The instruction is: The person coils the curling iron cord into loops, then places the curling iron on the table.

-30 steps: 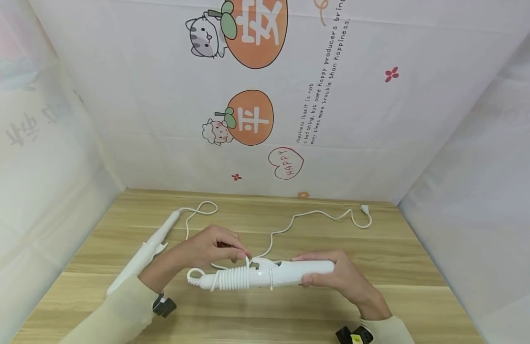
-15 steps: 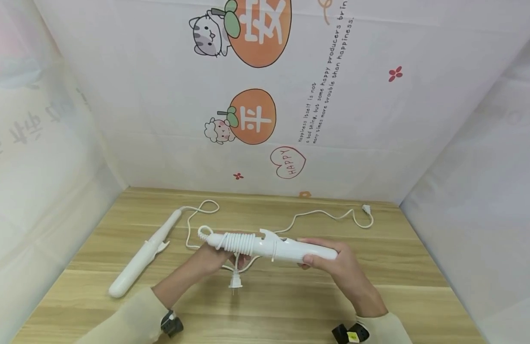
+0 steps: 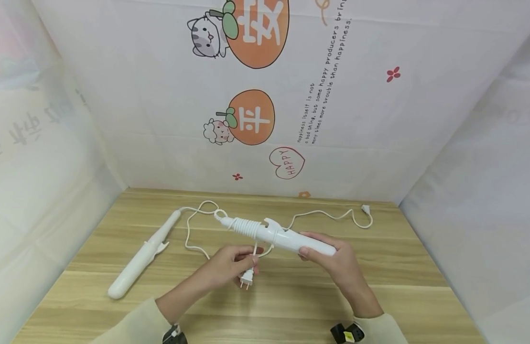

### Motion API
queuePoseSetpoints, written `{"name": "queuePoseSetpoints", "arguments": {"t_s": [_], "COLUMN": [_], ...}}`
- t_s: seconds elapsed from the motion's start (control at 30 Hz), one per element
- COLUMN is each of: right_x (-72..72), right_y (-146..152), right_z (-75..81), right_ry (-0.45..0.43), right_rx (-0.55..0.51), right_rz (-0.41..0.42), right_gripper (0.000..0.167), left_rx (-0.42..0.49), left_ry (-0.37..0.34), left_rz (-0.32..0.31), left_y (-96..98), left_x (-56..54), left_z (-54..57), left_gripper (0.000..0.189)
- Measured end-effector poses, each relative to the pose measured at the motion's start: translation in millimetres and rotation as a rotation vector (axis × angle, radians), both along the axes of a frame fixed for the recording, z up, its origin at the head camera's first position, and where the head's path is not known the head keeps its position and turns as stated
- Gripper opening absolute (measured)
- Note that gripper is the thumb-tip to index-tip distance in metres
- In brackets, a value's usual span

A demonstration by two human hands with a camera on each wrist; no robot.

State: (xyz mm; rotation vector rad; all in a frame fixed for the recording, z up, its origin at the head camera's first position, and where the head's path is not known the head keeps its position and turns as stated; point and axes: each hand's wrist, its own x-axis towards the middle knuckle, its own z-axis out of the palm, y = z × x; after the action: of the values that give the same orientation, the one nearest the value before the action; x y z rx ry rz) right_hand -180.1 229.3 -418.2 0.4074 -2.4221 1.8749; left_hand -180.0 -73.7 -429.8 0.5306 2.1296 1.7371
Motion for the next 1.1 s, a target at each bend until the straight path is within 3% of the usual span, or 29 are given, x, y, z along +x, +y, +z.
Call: {"name": "queuePoseSetpoints", "arguments": {"t_s": [0.13,0.23,0.3,0.43,0.53,0.6,0.8,0.93,1.1], "right_x": [0.2,0.1,-0.1,-0.3,0.4,1.3,5.2,7.2,9.9], "right_y": [-0.7,-0.8,-1.0,-3.9,-7.4,-9.4,-9.2,-7.4,-2.4], "right_z": [-1.2,-4.4,-7.3,-13.5,-16.4,-17.4,-18.4,-19.9,-23.7], "right_ry": [0.001,0.033,0.058,0.093,0.103,0.105,0.082,0.056,0.050], "right_rx": [0.068,0.119,0.158,0.241,0.286,0.304,0.330,0.323,0.277], "right_rz": [-0.042,-0.068,-0.082,-0.094,-0.101,-0.105,-0.071,-0.002,0.099], "right_gripper": [0.042,0.041,0.041,0.038,0.037,0.038,0.038,0.038,0.036], "left_rx": [-0.047,-0.128,-0.236,-0.499,-0.589,-0.577,-0.481,-0.448,-0.454], "left_ry": [0.020,0.084,0.181,0.430,0.541,0.536,0.394,0.384,0.371], "left_rz": [0.003,0.022,0.047,0.155,0.186,0.161,0.061,0.031,0.011], "left_y": [-0.2,-1.5,-1.7,0.2,1.7,0.8,-9.5,-15.8,-22.9], "left_x": [3.9,6.0,7.4,11.0,12.1,11.1,4.7,-0.1,-4.3], "left_z": [4.9,8.4,10.3,10.7,9.8,9.7,15.6,21.7,29.2], "left_gripper": [0.025,0.016,0.014,0.017,0.022,0.014,0.009,0.004,0.013]}}
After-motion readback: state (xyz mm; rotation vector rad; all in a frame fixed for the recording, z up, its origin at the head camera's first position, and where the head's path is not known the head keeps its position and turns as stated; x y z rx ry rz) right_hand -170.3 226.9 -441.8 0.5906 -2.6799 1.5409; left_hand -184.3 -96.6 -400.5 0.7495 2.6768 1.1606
